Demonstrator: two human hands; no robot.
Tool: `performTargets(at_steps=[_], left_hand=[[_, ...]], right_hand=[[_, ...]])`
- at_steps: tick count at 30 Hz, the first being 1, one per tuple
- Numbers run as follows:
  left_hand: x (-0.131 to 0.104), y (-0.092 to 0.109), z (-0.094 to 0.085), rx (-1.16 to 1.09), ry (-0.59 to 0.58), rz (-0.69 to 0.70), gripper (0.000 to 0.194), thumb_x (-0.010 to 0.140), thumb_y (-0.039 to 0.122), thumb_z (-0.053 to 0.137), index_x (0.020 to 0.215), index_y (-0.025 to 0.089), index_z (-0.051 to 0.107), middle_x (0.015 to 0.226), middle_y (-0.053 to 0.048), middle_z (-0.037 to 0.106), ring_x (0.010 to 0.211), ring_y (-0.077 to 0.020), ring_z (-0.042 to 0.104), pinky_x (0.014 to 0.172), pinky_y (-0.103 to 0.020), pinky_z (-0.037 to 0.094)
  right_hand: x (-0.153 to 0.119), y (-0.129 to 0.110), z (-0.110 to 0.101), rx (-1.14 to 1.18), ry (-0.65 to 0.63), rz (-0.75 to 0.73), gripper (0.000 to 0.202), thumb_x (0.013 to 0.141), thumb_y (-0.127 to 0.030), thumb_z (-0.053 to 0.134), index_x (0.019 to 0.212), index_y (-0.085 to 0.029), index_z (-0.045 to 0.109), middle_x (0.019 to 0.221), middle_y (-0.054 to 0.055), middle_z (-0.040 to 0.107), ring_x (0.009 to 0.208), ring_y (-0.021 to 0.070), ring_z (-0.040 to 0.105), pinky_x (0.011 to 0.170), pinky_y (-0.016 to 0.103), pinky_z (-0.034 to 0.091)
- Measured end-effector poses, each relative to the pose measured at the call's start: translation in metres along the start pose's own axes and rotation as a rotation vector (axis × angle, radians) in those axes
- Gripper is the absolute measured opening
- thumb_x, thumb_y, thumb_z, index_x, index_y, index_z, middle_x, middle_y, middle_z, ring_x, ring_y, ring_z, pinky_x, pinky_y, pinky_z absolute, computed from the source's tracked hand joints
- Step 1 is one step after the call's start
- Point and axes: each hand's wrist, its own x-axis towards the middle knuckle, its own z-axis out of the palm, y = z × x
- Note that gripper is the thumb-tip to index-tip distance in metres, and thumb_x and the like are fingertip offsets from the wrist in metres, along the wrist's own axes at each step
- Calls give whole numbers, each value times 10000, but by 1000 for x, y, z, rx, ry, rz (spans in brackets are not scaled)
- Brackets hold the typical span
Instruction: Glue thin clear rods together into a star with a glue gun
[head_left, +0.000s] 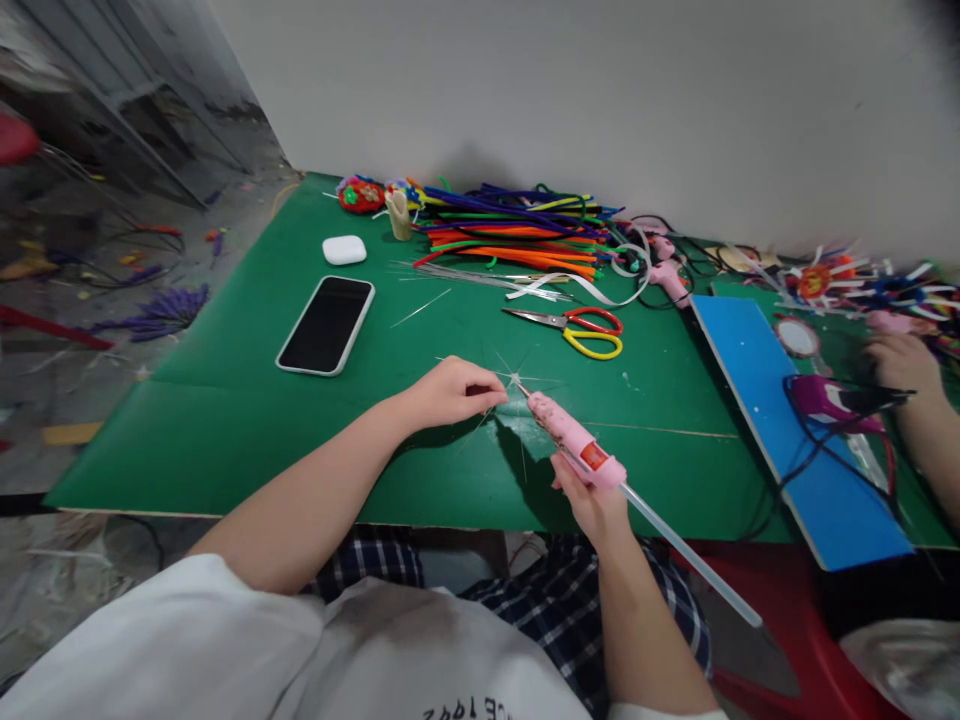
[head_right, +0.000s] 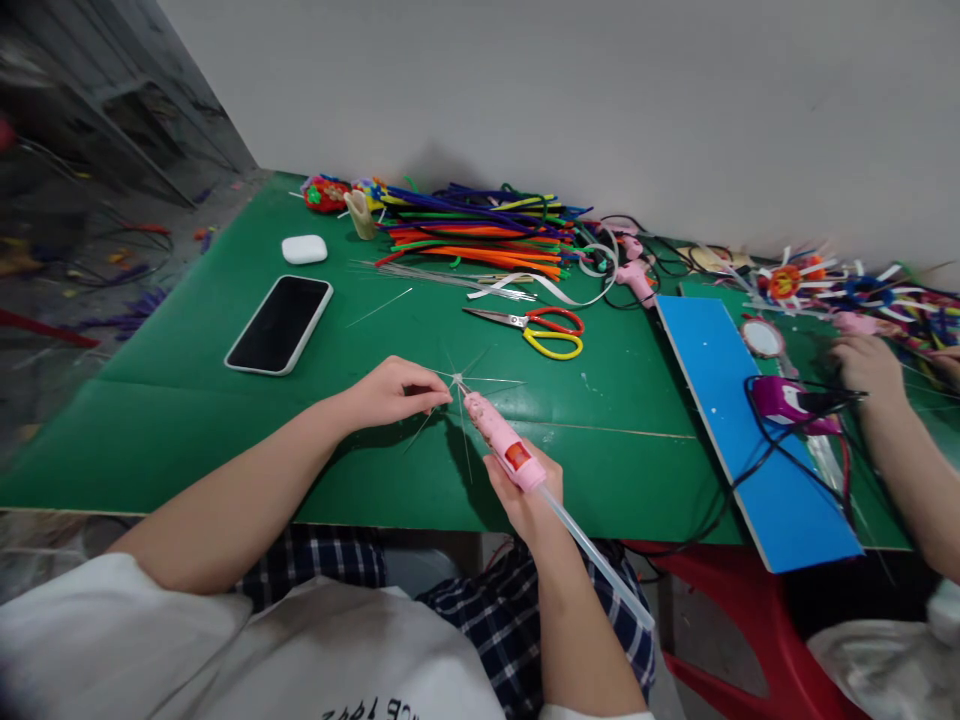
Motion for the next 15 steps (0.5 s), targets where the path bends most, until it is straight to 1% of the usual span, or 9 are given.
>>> performTargets(at_steps=[7, 12, 15], left_hand=[[0, 0, 0, 4, 6, 12, 206, 803, 285, 512, 742, 138, 643, 583, 8, 624, 524, -63, 530, 531, -150, 363], [0, 0, 0, 18, 13, 19, 202, 799, 284, 518, 742, 139, 646, 587, 6, 627, 526, -64, 528, 530, -153, 362], [0, 0, 0, 17, 11, 17, 205, 801, 286, 512, 746, 141, 647, 589, 7, 627, 528, -65, 530, 532, -153, 364]], right_hand=[[-1, -1, 1, 0, 9, 30, 251, 641, -412, 589, 589, -169, 619, 410, 11, 503, 490, 168, 552, 498, 278, 488], [-1, 0, 1, 10, 21, 42, 254, 632, -396, 601, 592, -147, 620, 436, 26, 527, 521, 180, 567, 516, 290, 494], [0, 0, 0, -1, 6, 45, 241, 636, -381, 601, 581, -146, 613, 438, 30, 532, 531, 183, 573, 523, 286, 493]])
